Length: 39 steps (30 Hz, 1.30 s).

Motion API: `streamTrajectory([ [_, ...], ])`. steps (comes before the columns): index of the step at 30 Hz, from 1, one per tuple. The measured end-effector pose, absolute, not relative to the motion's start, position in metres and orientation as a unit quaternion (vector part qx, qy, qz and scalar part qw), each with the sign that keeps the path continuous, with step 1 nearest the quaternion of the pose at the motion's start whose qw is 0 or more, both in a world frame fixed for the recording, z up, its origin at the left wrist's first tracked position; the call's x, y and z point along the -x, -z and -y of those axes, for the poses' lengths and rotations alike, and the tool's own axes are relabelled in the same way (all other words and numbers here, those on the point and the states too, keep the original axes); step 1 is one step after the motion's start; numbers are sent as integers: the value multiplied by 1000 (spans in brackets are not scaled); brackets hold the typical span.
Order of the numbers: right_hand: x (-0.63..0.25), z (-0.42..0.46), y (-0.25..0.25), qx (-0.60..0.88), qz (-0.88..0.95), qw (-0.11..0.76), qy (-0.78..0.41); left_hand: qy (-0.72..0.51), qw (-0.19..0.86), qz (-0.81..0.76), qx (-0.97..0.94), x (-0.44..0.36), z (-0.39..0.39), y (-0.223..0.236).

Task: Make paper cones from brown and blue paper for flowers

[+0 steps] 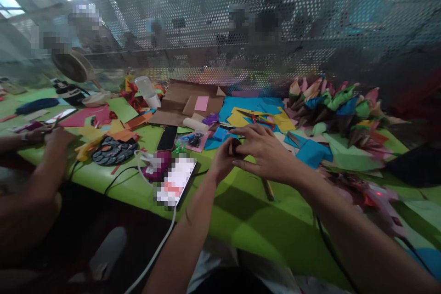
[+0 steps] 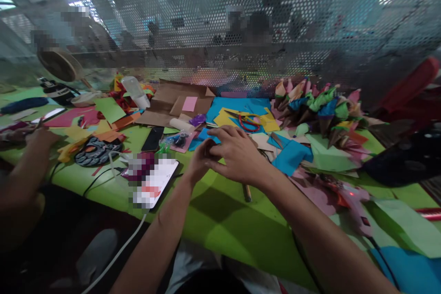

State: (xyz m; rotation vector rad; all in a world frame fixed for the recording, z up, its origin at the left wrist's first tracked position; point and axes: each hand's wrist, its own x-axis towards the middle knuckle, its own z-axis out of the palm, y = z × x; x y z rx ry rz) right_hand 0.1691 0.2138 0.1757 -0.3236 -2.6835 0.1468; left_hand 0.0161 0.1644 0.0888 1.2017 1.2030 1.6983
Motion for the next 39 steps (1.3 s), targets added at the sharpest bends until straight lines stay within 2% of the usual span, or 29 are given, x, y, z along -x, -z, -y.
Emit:
streamTrajectory([
  [6,-164,-207,-168,148,971,184,-33,-652,359,-473,-471,-13,-165,-92],
  [14,-170,-220,-177,82,962,219,-142,-691,412,-435,-404,-21,-161,-101],
  [19,-179,-224,-186,66,954,238,-173,-681,384,-463,-417,-21,-160,-103],
  [39,-160,-206,-161,149,969,192,-36,-688,348,-471,-429,-15,-164,-99],
])
